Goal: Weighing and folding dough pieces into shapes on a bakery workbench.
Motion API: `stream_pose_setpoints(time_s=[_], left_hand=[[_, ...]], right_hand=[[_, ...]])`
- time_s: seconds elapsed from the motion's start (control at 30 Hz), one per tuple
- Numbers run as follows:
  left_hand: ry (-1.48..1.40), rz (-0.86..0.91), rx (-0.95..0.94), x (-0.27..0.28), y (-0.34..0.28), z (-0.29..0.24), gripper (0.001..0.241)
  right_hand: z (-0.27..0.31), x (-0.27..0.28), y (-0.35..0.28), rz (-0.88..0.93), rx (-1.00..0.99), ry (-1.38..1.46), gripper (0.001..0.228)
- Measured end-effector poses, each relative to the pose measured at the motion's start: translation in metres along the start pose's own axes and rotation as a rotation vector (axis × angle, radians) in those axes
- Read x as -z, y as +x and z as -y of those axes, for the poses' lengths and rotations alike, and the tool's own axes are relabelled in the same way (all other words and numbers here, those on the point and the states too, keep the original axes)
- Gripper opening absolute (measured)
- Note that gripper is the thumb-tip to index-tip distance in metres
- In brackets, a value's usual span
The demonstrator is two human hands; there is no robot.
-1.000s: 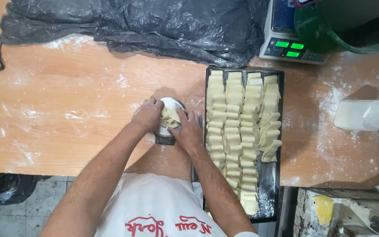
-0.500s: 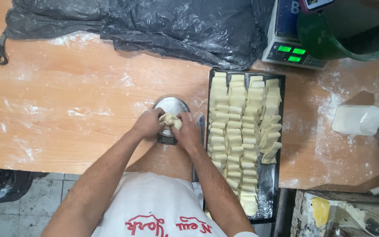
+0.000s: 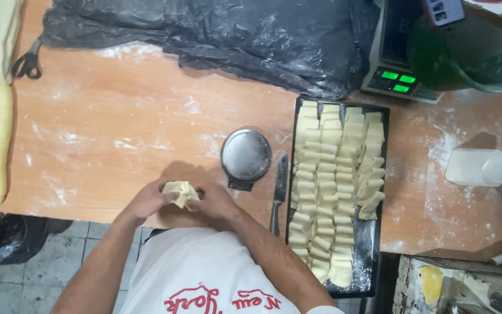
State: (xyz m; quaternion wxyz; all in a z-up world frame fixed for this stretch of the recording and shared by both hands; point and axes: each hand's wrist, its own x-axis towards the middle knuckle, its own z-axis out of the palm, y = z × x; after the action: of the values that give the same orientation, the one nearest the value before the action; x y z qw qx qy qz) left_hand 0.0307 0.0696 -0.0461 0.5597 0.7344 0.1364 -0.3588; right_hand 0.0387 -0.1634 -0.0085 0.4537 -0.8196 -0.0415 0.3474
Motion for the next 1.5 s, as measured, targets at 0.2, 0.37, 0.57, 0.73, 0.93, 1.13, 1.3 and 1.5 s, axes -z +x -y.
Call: stream_pose_setpoints(time_s=[0.2,0.37,0.57,0.73,0.93,1.13,1.3,1.5], left_hand=[[0.766,-0.317,-0.165,0.025,0.007,0.020,0.052],[0.916,-0.234,-0.108,0.012,0.008,0.012,0.053],[1.017,-0.283,-0.276,-0.002,-0.008,-0.043,0.052],[0.911,-0.298,-0.514,-0.034,-0.003,-0.052,0.055],[0.842,-0.245,-0.535,-0.099,-0.013,-0.065,0.055],[0.866,-0.155,-0.527,-0.126,-0.036,-0.091,0.058],[0.645,-0.210,-0.354,-0.118,-0.041,-0.080,0.046],[0.669,-0.057,-0.422,-0.123,-0.027,-0.104,0.041]], right_hand=[[0.027,-0.020,-0.015,-0.230,0.030,-0.274,0.038],[-0.010,0.008,-0.070,-0.441,-0.126,-0.186,0.037],[-0.085,0.083,-0.161,-0.869,-0.508,0.183,0.035],[-0.196,0.162,-0.232,-0.970,-0.692,-0.154,0.032],[-0.246,0.249,-0.241,-0.956,-0.621,-0.308,0.046],[-0.250,0.279,-0.250,-0.645,-0.592,-0.474,0.055],[-0.179,0.274,-0.255,-0.650,-0.409,-0.469,0.029],[-0.243,0.256,-0.246,-0.703,-0.540,-0.469,0.047]])
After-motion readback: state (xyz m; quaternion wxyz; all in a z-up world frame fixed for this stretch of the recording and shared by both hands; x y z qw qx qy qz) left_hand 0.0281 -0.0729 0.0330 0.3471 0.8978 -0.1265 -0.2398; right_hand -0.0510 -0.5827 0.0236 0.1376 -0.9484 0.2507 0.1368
